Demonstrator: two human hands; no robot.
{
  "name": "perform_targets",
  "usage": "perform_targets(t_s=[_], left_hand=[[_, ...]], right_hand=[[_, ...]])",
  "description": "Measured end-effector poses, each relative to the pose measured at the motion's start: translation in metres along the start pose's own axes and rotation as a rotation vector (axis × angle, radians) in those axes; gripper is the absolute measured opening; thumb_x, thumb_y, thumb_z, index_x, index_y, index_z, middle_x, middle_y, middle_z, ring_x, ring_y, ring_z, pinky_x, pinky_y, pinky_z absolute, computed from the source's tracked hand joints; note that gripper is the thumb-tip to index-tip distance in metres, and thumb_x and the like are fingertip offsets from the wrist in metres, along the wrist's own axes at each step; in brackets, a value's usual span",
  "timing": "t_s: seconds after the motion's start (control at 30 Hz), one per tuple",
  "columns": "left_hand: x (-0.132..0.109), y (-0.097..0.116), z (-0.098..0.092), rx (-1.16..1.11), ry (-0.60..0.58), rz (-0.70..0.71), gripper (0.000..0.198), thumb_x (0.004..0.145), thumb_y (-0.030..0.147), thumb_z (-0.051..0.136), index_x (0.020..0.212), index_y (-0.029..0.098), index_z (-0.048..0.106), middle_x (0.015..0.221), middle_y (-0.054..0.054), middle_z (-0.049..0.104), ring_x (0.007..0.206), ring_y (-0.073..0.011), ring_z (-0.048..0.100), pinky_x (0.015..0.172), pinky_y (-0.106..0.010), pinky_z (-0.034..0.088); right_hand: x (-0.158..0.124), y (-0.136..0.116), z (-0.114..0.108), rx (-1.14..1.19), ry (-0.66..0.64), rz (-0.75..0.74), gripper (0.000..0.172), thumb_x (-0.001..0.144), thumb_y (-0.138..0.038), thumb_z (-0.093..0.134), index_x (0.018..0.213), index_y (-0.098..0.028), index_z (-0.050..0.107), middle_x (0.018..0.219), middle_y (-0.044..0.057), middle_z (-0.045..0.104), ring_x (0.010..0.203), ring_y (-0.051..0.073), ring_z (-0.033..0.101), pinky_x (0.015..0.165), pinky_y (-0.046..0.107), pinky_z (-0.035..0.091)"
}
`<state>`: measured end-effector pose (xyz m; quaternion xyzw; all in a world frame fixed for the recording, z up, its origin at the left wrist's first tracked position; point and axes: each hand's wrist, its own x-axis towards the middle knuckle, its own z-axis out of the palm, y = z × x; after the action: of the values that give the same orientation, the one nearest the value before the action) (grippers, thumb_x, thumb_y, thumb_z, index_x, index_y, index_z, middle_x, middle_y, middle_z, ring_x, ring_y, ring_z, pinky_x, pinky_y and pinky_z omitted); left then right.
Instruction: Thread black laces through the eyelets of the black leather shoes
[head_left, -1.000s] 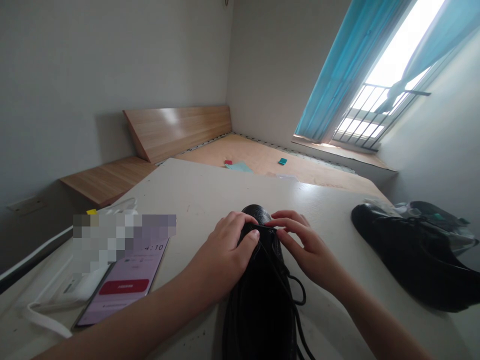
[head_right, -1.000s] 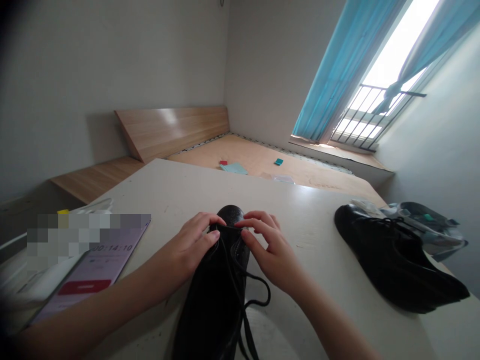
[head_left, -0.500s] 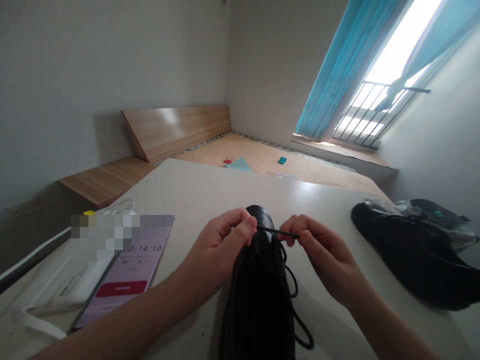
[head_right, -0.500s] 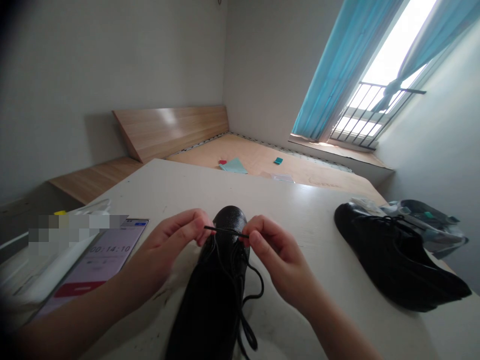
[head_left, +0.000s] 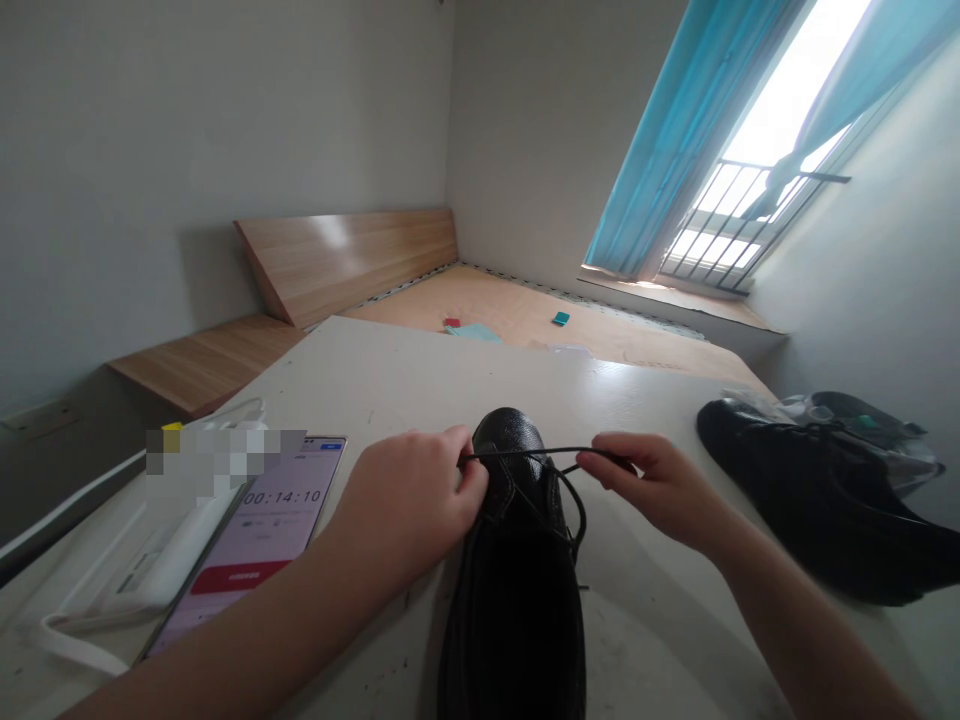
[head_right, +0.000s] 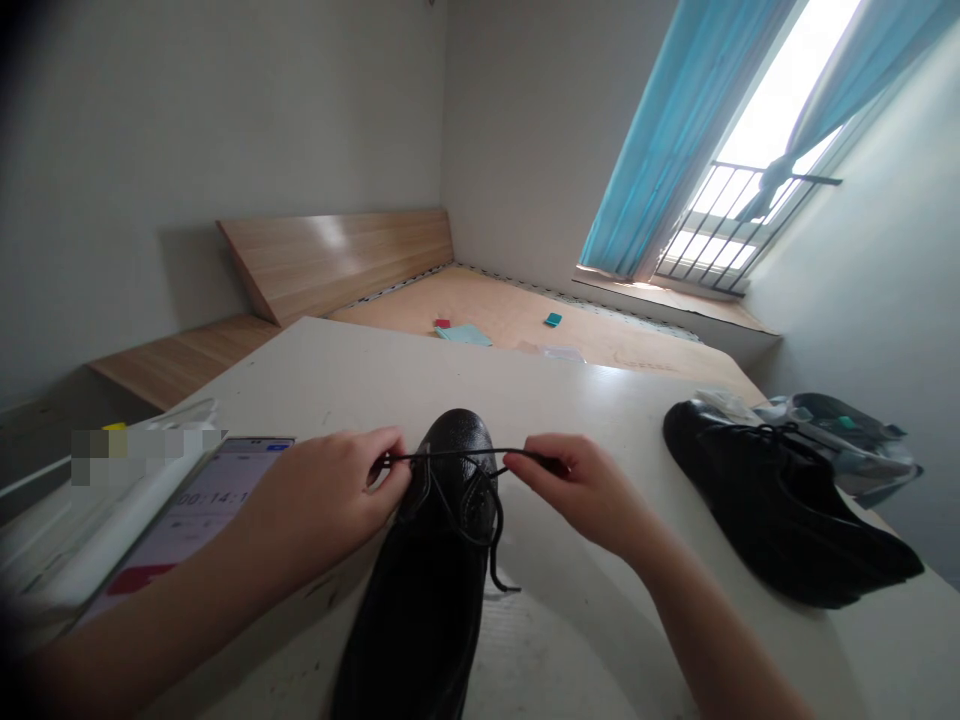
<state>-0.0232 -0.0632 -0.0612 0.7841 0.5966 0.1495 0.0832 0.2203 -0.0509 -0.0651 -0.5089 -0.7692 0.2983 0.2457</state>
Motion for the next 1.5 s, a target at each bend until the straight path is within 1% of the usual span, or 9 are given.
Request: perform_targets(t_s=[0.17, 0.27, 0.33, 0.43, 0.63, 0.8, 1.03, 1.33, 1.5], left_hand=[[0.0, 0.001, -0.009, -0.424, 0.252, 0.197, 0.022, 0.087, 0.029, 0.046, 0.067, 0.02, 0.052, 0.076, -0.002, 0.06, 0.085, -0.0216, 0.054, 0.08, -0.035, 0.039], [-0.001, 0.004, -0.013, -0.831, 0.237, 0.215, 0.022, 0.09, 0.027, 0.046, 0.071, 0.02, 0.054, 0.089, 0.0, 0.064, 0.09, -0.0171, 0.055, 0.085, -0.03, 0.041], [-0.002, 0.006, -0.013, -1.058, 0.152, 0.165, 0.027, 0.092, 0.03, 0.043, 0.069, 0.02, 0.051, 0.073, 0.003, 0.06, 0.074, -0.0138, 0.057, 0.077, -0.028, 0.044], [-0.003, 0.005, -0.011, -1.003, 0.133, 0.083, 0.032, 0.092, 0.036, 0.043, 0.063, 0.021, 0.041, 0.053, 0.007, 0.039, 0.052, -0.011, 0.045, 0.059, -0.024, 0.041], [0.0, 0.0, -0.002, -0.204, 0.166, 0.052, 0.011, 0.086, 0.033, 0.048, 0.082, 0.023, 0.048, 0.07, 0.004, 0.058, 0.057, -0.0149, 0.051, 0.054, -0.027, 0.029], [0.004, -0.001, 0.003, -0.005, -0.014, -0.015, 0.023, 0.09, 0.033, 0.038, 0.104, 0.026, 0.055, 0.072, -0.002, 0.067, 0.065, -0.0247, 0.062, 0.054, -0.029, 0.027], [0.002, -0.001, -0.002, -0.289, 0.046, 0.012, 0.024, 0.09, 0.04, 0.042, 0.099, 0.03, 0.062, 0.075, 0.003, 0.069, 0.063, -0.0192, 0.061, 0.058, -0.029, 0.036], [-0.001, 0.002, -0.004, -0.755, 0.057, 0.101, 0.02, 0.089, 0.033, 0.052, 0.09, 0.026, 0.071, 0.077, 0.004, 0.069, 0.069, -0.0125, 0.061, 0.058, -0.022, 0.042], [-0.005, 0.006, -0.006, -0.951, 0.053, 0.096, 0.022, 0.091, 0.031, 0.052, 0.098, 0.027, 0.071, 0.086, 0.003, 0.071, 0.081, -0.0139, 0.064, 0.07, -0.023, 0.046]], right_hand=[[0.001, -0.008, -0.003, 0.602, 0.408, -0.102, 0.036, 0.08, -0.032, 0.067, 0.05, -0.019, 0.052, 0.09, 0.003, 0.06, 0.085, 0.017, 0.054, 0.071, 0.027, 0.046], [-0.002, -0.018, -0.011, 1.043, 0.382, -0.033, 0.042, 0.076, -0.035, 0.069, 0.047, -0.019, 0.043, 0.069, 0.001, 0.054, 0.068, 0.014, 0.056, 0.063, 0.027, 0.052], [-0.005, -0.022, -0.015, 1.159, 0.294, -0.014, 0.044, 0.078, -0.037, 0.067, 0.049, -0.019, 0.039, 0.054, -0.004, 0.039, 0.045, 0.008, 0.038, 0.042, 0.019, 0.041], [-0.009, -0.022, -0.016, 0.953, 0.251, -0.016, 0.041, 0.082, -0.043, 0.062, 0.054, -0.019, 0.044, 0.056, -0.004, 0.041, 0.041, 0.006, 0.023, 0.035, 0.018, 0.026], [-0.007, -0.01, 0.006, 0.067, 0.032, 0.092, 0.028, 0.086, -0.047, 0.058, 0.097, -0.021, 0.06, 0.082, 0.003, 0.063, 0.074, 0.017, 0.055, 0.066, 0.028, 0.045], [-0.005, -0.011, 0.007, -0.131, -0.153, 0.128, 0.034, 0.091, -0.048, 0.047, 0.072, -0.02, 0.054, 0.061, -0.003, 0.043, 0.059, 0.012, 0.039, 0.055, 0.026, 0.033], [-0.001, -0.004, 0.001, 0.025, 0.337, -0.02, 0.027, 0.087, -0.035, 0.051, 0.065, -0.019, 0.048, 0.067, -0.002, 0.042, 0.064, 0.013, 0.04, 0.061, 0.027, 0.034], [0.004, 0.005, 0.01, 0.202, 0.246, 0.108, 0.023, 0.079, -0.032, 0.059, 0.061, -0.018, 0.054, 0.059, -0.001, 0.05, 0.058, 0.014, 0.045, 0.054, 0.026, 0.036], [0.009, 0.01, 0.0, 0.294, 0.448, 0.125, 0.024, 0.083, -0.036, 0.057, 0.067, -0.018, 0.057, 0.064, 0.0, 0.057, 0.061, 0.013, 0.05, 0.059, 0.025, 0.042]])
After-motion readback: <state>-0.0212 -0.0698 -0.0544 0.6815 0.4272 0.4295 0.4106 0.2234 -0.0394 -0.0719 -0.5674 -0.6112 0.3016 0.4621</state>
